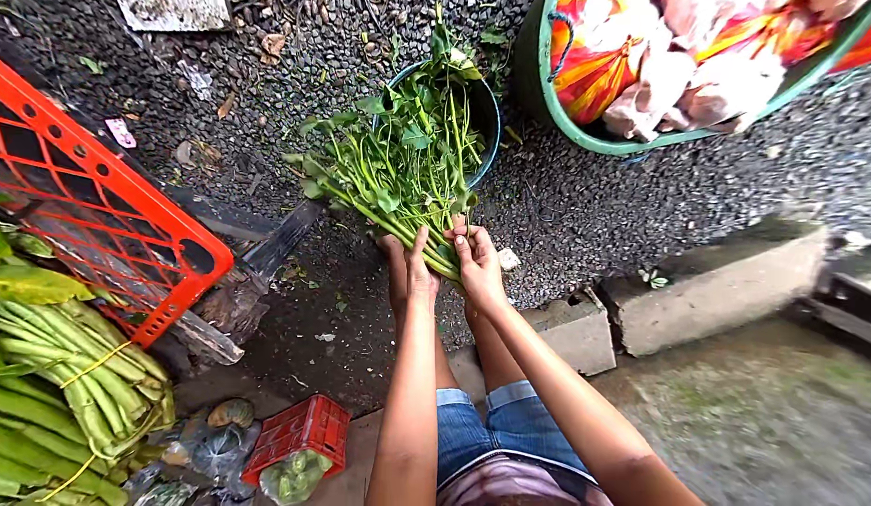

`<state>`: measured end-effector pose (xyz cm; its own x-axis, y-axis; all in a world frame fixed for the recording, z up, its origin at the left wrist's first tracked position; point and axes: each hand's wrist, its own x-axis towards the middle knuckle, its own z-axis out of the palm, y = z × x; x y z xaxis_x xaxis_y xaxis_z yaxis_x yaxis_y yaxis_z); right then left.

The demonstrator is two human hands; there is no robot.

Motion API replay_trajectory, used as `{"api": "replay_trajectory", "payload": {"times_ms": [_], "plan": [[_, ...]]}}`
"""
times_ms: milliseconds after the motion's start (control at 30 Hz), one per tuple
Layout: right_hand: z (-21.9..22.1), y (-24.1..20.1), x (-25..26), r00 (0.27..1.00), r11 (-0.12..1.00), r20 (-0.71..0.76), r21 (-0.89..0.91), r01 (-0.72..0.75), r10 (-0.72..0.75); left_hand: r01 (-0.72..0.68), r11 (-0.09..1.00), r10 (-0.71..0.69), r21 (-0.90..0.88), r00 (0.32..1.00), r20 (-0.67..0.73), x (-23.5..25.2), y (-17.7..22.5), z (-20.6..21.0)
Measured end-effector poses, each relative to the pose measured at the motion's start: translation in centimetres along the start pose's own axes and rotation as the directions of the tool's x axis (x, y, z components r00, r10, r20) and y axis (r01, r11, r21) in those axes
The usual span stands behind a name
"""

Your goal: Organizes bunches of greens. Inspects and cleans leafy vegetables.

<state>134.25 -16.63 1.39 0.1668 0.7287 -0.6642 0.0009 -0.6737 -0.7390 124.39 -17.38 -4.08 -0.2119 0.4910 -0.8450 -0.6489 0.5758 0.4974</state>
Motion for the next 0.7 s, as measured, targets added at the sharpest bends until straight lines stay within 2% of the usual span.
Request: {"api": "replay_trajectory", "payload": {"times_ms": [167, 267, 333, 500, 600, 700], "plan": [[-0.4, 0.3, 0.1, 0.998, 0.954, -0.065, 0.300, 0.027, -0.008, 0.064, 0.996, -0.059, 0.069, 0.995, -0.080, 0.7, 0.9, 1.7], [-0.5, 0.1, 1.3, 0.999, 0.939, -0.046, 0.343, -0.003, 0.020, 0.067, 0.993, -0.054, 0.101, 0.991, -0.125, 1.0, 1.2, 2.4], [-0.1, -0.2, 2.0, 0.995, 0.925, -0.063, 0.377, -0.046, 0.075, 0.046, 0.993, -0.032, 0.107, 0.991, -0.133, 1.0, 1.2, 2.8], [0.4, -1.1, 0.5, 0.951, 0.798, -0.154, 0.589, -0.130, 0.269, 0.041, 0.996, -0.028, 0.074, 0.985, -0.171, 1.9, 0.7, 1.4], [-0.6, -2.1, -0.6, 0.948, 0.793, -0.152, 0.593, -0.139, 0.280, 0.051, 0.999, -0.049, 0.002, 0.974, -0.221, 3.5, 1.4, 0.6], [-1.8, -3.7, -1.1, 0.981, 0.865, -0.107, 0.494, -0.090, 0.162, 0.034, 0.999, -0.029, 0.019, 0.977, -0.210, 4.1, 2.7, -0.2]]}}
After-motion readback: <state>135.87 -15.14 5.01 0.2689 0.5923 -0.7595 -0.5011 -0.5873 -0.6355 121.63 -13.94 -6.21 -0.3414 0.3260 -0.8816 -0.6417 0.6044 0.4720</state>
